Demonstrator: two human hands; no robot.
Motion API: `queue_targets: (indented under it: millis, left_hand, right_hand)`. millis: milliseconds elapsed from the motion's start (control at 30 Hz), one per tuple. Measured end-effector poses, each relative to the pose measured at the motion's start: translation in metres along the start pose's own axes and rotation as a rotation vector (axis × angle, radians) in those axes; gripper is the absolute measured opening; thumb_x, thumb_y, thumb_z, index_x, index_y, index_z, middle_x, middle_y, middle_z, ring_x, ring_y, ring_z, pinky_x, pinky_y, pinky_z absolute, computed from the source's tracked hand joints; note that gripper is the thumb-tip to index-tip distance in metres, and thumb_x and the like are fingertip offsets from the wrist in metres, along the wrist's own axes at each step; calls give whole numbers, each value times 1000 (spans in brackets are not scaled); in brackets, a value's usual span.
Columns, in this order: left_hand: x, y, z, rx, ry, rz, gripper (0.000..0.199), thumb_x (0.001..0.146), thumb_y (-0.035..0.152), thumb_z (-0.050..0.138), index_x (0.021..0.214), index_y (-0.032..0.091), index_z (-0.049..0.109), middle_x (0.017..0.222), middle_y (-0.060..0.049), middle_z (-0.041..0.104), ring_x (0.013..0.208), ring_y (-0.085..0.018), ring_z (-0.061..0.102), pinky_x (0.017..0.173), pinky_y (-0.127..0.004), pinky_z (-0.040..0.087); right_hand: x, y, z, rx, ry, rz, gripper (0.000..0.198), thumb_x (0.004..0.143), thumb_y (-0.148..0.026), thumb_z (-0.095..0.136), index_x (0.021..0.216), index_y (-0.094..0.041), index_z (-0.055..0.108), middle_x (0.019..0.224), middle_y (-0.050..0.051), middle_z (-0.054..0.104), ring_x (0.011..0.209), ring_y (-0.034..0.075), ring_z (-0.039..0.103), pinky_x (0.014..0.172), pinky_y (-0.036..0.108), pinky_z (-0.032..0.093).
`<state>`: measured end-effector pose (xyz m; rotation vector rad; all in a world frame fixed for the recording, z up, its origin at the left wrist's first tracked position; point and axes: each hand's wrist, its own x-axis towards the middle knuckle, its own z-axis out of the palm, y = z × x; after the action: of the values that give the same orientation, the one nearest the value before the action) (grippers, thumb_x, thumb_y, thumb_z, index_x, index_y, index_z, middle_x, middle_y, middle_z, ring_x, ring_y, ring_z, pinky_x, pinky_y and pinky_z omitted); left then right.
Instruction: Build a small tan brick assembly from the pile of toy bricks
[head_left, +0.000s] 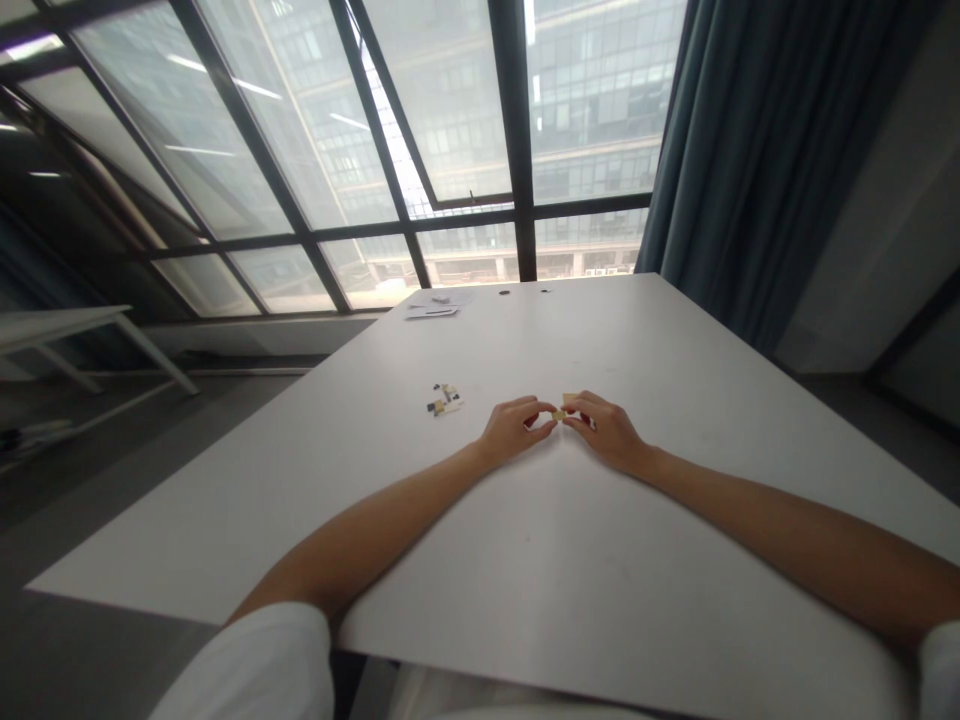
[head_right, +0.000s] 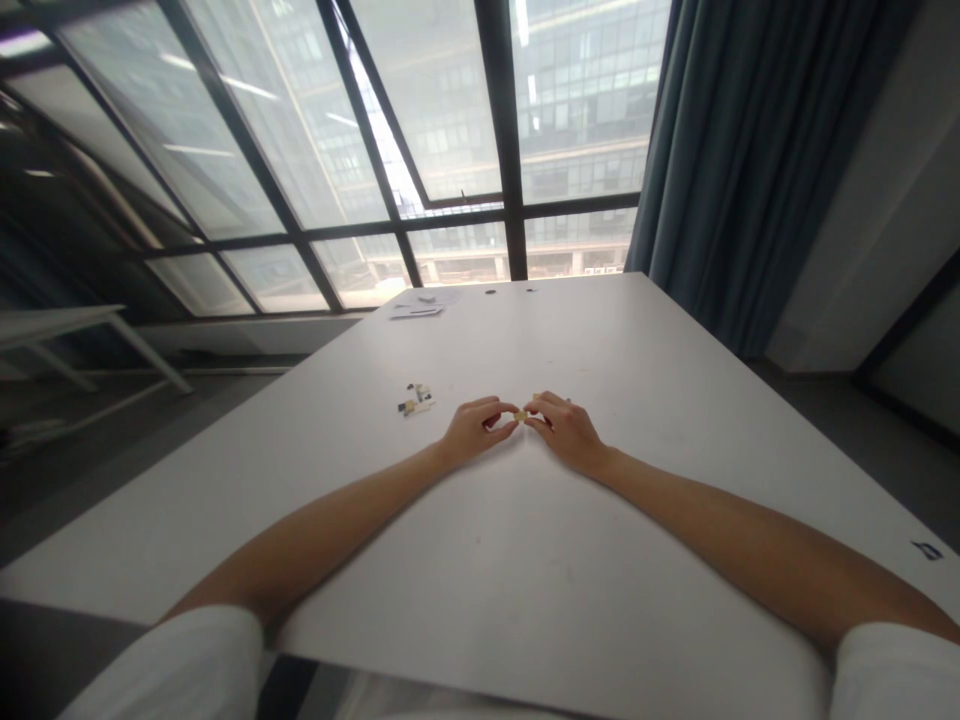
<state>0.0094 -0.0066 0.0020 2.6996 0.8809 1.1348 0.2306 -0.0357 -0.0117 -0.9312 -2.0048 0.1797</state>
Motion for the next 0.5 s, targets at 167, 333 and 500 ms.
queue_targets:
  millis: [167,333,500]
  left_hand:
    - [0,-4,1,-1,25,-29,29,93,39,59,112,20,70,68,3,53,60,-9,48,60,-21,38]
    - [2,-5,-1,-30,49,-46,30,93,45,60,100,18,71,67,3,51,60,-9,47,60,-22,37]
    - [1,-5,-1,-54,22,-30,29,95,43,58,94,19,73,64,3,49,59,-9,46,60,-22,37]
  right_hand:
    - [-1,5,3,-25,6,21,16,94,-37,61,93,-22,65,94,4,67,66,13,55,68,27,46]
    - [-1,6,3,-37,5,30,14,92,-36,64,90,-22,63,88,2,64,65,13,53,67,27,43]
    - [0,5,2,15,-13,39,16,93,-37,63,87,-22,63,83,1,63,66,13,53,66,26,42]
